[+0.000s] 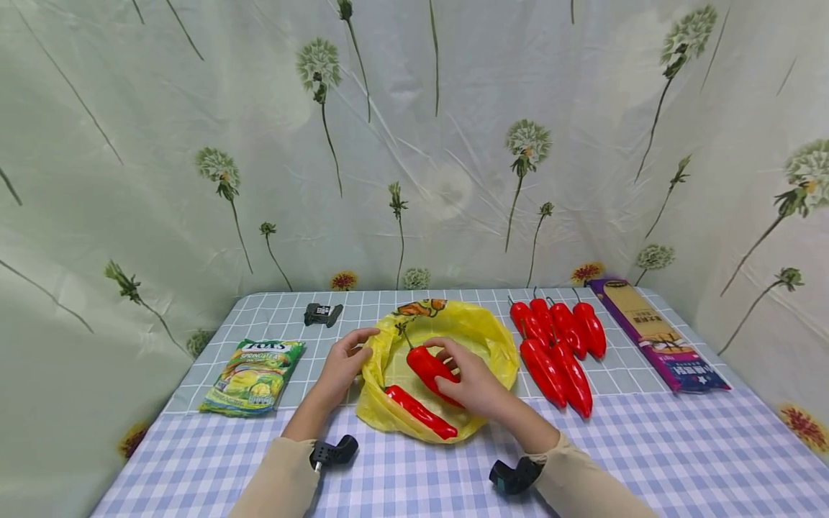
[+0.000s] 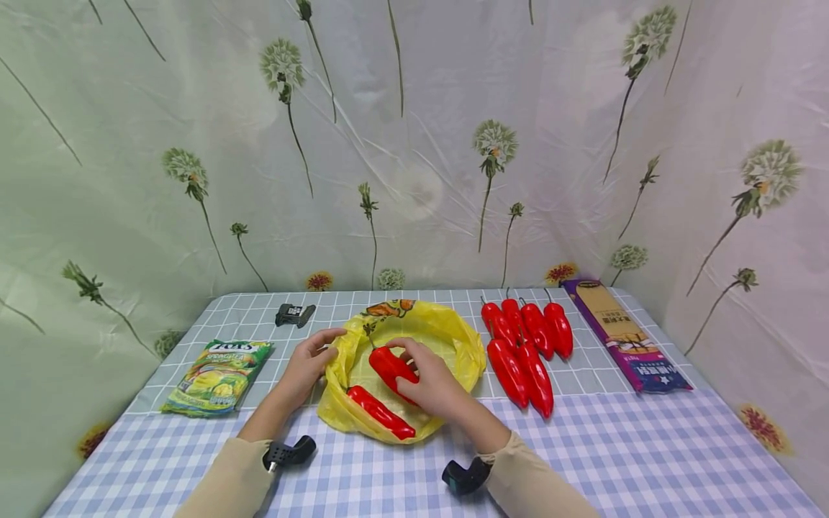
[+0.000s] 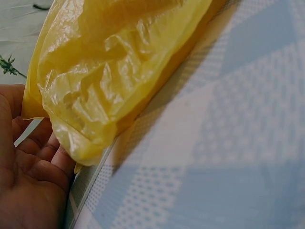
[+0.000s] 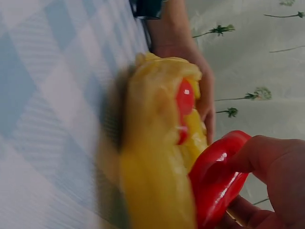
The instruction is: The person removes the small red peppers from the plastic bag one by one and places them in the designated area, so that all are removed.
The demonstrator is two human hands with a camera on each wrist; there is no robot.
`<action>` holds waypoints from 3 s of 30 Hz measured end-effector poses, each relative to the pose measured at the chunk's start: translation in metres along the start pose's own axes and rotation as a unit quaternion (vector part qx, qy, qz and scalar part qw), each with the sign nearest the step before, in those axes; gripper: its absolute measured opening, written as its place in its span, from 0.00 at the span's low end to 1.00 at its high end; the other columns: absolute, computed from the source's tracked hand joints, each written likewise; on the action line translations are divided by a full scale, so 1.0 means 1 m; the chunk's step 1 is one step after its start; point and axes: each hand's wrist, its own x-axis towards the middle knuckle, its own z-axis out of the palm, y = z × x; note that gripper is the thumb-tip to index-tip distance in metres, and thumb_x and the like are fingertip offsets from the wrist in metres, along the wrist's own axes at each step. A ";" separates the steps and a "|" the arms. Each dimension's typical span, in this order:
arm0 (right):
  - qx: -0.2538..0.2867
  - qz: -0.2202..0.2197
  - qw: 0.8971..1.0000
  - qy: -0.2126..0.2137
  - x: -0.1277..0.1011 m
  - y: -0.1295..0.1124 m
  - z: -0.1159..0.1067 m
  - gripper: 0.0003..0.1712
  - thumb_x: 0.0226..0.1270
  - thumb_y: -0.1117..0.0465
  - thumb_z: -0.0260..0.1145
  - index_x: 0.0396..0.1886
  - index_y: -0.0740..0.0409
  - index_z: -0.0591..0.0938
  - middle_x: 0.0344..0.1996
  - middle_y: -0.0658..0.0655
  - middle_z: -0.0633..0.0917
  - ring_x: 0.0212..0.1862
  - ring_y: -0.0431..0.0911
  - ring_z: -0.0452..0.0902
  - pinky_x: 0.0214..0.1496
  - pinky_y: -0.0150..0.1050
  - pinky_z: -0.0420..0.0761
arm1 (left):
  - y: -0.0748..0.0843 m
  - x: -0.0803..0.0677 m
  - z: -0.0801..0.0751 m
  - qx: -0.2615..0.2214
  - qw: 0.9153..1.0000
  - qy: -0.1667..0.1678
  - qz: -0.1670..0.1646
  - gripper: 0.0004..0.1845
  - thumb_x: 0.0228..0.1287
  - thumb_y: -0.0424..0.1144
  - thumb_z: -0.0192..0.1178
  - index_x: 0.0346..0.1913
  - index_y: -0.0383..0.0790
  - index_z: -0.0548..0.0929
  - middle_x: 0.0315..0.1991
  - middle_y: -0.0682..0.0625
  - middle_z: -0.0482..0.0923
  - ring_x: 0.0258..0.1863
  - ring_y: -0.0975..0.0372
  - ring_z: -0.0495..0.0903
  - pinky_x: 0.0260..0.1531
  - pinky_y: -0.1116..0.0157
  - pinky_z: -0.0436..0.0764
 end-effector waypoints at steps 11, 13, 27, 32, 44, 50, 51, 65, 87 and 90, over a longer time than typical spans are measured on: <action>0.005 0.008 1.000 0.009 0.000 -0.007 -0.021 0.38 0.61 0.68 0.65 0.69 0.36 0.69 0.54 0.55 0.79 0.49 0.48 0.78 0.47 0.43 0.86 | -0.001 0.001 0.000 0.009 1.000 -0.003 -0.005 0.23 0.67 0.30 0.51 0.64 0.43 0.78 0.63 0.43 0.73 0.51 0.56 0.78 0.44 0.72 0.82; 0.014 0.013 1.000 0.010 0.000 -0.007 -0.026 0.38 0.60 0.68 0.65 0.68 0.36 0.69 0.56 0.55 0.79 0.48 0.48 0.79 0.46 0.42 0.87 | -0.001 0.001 0.000 0.010 1.000 -0.002 -0.006 0.23 0.67 0.30 0.51 0.64 0.43 0.78 0.63 0.43 0.73 0.51 0.57 0.78 0.44 0.72 0.82; 0.010 0.029 0.999 0.036 0.001 -0.006 -0.068 0.38 0.57 0.64 0.71 0.67 0.47 0.68 0.62 0.60 0.76 0.51 0.52 0.78 0.44 0.43 0.87 | 0.000 0.001 0.000 0.014 1.000 0.001 -0.006 0.23 0.67 0.30 0.52 0.64 0.43 0.78 0.64 0.43 0.72 0.53 0.56 0.78 0.46 0.73 0.82; 0.006 0.034 0.998 0.044 0.000 -0.002 -0.082 0.39 0.59 0.64 0.71 0.69 0.49 0.67 0.66 0.60 0.73 0.51 0.53 0.78 0.44 0.43 0.88 | 0.000 0.001 0.000 0.007 1.000 0.000 -0.006 0.23 0.67 0.30 0.52 0.64 0.43 0.78 0.63 0.43 0.73 0.52 0.57 0.78 0.44 0.72 0.82; -0.012 0.021 0.998 0.065 -0.006 0.002 -0.113 0.40 0.63 0.65 0.67 0.73 0.42 0.65 0.69 0.59 0.69 0.57 0.62 0.76 0.43 0.47 0.88 | 0.002 0.000 0.000 0.012 1.000 -0.002 -0.007 0.23 0.68 0.30 0.52 0.64 0.43 0.77 0.63 0.43 0.74 0.53 0.56 0.78 0.47 0.71 0.82; -0.044 0.017 0.997 0.061 -0.013 0.008 -0.133 0.35 0.64 0.65 0.66 0.71 0.46 0.68 0.69 0.61 0.67 0.59 0.65 0.75 0.45 0.51 0.88 | 0.003 0.000 -0.001 0.010 1.000 -0.006 -0.001 0.23 0.68 0.30 0.51 0.64 0.42 0.77 0.62 0.42 0.73 0.53 0.57 0.78 0.46 0.72 0.81; -0.047 0.017 0.997 0.057 -0.014 0.010 -0.136 0.35 0.64 0.65 0.65 0.71 0.46 0.67 0.69 0.61 0.67 0.59 0.65 0.75 0.45 0.51 0.88 | 0.003 0.000 -0.001 0.010 1.000 -0.007 -0.002 0.23 0.68 0.30 0.51 0.64 0.42 0.77 0.62 0.42 0.73 0.53 0.57 0.78 0.46 0.72 0.82; -0.055 0.043 0.998 -0.002 -0.029 0.035 -0.170 0.36 0.63 0.68 0.65 0.71 0.54 0.66 0.67 0.69 0.65 0.58 0.72 0.74 0.40 0.50 0.88 | 0.002 -0.001 -0.001 0.017 1.000 0.000 -0.005 0.22 0.68 0.31 0.51 0.64 0.43 0.77 0.63 0.43 0.73 0.52 0.57 0.78 0.47 0.72 0.82; -0.088 0.108 0.990 -0.034 -0.046 0.081 -0.200 0.34 0.60 0.68 0.65 0.68 0.58 0.70 0.67 0.73 0.68 0.63 0.71 0.68 0.48 0.51 0.87 | 0.001 0.000 0.000 0.017 1.000 0.001 0.004 0.22 0.68 0.30 0.52 0.64 0.42 0.77 0.62 0.42 0.74 0.52 0.57 0.78 0.46 0.73 0.81; -0.084 0.123 0.988 -0.038 -0.049 0.085 -0.203 0.34 0.60 0.68 0.66 0.68 0.59 0.70 0.68 0.75 0.66 0.65 0.73 0.64 0.48 0.51 0.87 | 0.001 0.000 0.000 0.018 1.000 0.000 0.006 0.22 0.68 0.30 0.51 0.64 0.42 0.77 0.62 0.42 0.74 0.52 0.57 0.79 0.45 0.73 0.81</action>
